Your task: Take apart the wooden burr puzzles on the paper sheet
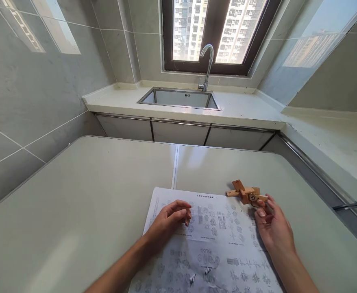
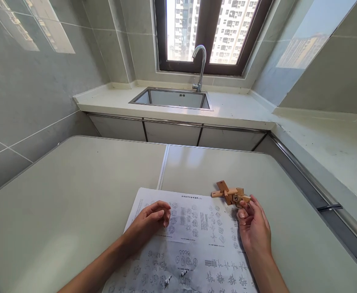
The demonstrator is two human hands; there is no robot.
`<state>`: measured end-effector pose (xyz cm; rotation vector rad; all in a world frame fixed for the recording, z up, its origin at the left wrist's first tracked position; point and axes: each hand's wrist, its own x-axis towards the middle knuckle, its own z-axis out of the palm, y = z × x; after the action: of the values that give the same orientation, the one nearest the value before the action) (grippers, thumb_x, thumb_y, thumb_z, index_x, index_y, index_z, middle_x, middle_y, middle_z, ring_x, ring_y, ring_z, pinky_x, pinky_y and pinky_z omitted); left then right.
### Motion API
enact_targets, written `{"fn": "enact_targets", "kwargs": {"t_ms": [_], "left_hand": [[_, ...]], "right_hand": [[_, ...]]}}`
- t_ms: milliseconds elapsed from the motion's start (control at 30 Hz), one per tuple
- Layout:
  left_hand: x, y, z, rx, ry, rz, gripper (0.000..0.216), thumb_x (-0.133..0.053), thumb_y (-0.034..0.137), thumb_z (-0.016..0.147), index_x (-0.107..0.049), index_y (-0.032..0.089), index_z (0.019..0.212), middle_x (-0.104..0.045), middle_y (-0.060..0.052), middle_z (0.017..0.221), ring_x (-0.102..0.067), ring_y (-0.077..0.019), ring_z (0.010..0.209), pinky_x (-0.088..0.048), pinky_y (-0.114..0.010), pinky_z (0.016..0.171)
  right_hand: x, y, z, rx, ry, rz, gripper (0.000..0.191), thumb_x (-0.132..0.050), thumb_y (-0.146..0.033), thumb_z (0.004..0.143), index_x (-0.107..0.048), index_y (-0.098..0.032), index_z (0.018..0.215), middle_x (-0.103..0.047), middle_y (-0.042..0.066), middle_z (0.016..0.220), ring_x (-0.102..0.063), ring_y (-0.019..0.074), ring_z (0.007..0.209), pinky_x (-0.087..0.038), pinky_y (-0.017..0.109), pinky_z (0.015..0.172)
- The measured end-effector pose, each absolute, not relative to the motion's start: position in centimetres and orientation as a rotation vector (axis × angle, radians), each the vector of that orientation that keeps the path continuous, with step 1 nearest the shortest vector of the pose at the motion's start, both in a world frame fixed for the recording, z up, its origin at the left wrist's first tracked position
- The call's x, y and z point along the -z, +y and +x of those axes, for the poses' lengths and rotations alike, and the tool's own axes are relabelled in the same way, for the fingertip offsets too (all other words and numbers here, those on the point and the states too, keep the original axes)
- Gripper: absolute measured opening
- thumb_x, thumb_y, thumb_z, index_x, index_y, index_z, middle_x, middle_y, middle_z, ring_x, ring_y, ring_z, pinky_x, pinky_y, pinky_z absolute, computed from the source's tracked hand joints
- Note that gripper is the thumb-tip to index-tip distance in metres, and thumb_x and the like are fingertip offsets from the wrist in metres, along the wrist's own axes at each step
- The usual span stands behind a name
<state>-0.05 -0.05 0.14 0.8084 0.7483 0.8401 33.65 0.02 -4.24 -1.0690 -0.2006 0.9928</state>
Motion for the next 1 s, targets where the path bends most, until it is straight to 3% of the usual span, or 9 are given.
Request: {"fn": "enact_targets", "kwargs": {"t_ms": [367,667,833,1000], "left_hand": [[-0.1,0.0,0.0,-0.830,0.781,0.843,0.025,-0.074,0.035,0.089,-0.071,0.017,0.106,-0.064,-0.005,0.093,-0.055,-0.0161,0.080,-0.044,-0.031,0.083],[0.6,0.0,0.1,-0.855,0.764,0.851,0.025,-0.075,0.035,0.089,-0.072,0.018,0.107,-0.065,-0.005,0.093,-0.055,-0.0159,0.081,-0.044,-0.031,0.083],[0.0,-0.1,0.1,-0.834,0.800,0.921,0.025,-0.072,0.036,0.091,-0.071,0.018,0.107,-0.065,-0.005,0.092,-0.056,-0.0167,0.081,-0.046,-0.033,0.085],[-1.1,-0.4,0.1,-0.787,0.853,1.060,0.027,-0.070,0.041,0.093,-0.069,0.019,0.109,-0.066,-0.004,0.093,-0.059,-0.0183,0.083,-0.048,-0.035,0.088]], "right_hand": [[3.8,0.5,34.5,-1.225,-0.122,-0.884,0.033,-0.074,-0.013,0.076,-0.070,-0.016,0.109,-0.070,0.002,0.086,-0.050,0.0037,0.050,-0.050,0.010,0.041],[2.2,-0.2,33.9,-1.278,-0.048,-0.616,0.018,-0.074,-0.012,0.080,-0.060,-0.021,0.087,-0.047,-0.010,0.060,-0.043,0.0044,0.040,-0.040,0.013,0.037],[1.1,-1.2,32.7,-1.330,-0.097,-0.587,0.019,-0.078,-0.023,0.088,-0.059,-0.023,0.084,-0.041,-0.013,0.050,-0.035,0.0047,0.035,-0.039,0.016,0.039],[1.7,-2.3,31.5,-1.424,-0.285,-0.670,0.037,-0.084,-0.043,0.087,-0.054,-0.025,0.075,-0.027,-0.016,0.045,-0.006,0.0015,0.032,-0.032,0.018,0.039]]}}
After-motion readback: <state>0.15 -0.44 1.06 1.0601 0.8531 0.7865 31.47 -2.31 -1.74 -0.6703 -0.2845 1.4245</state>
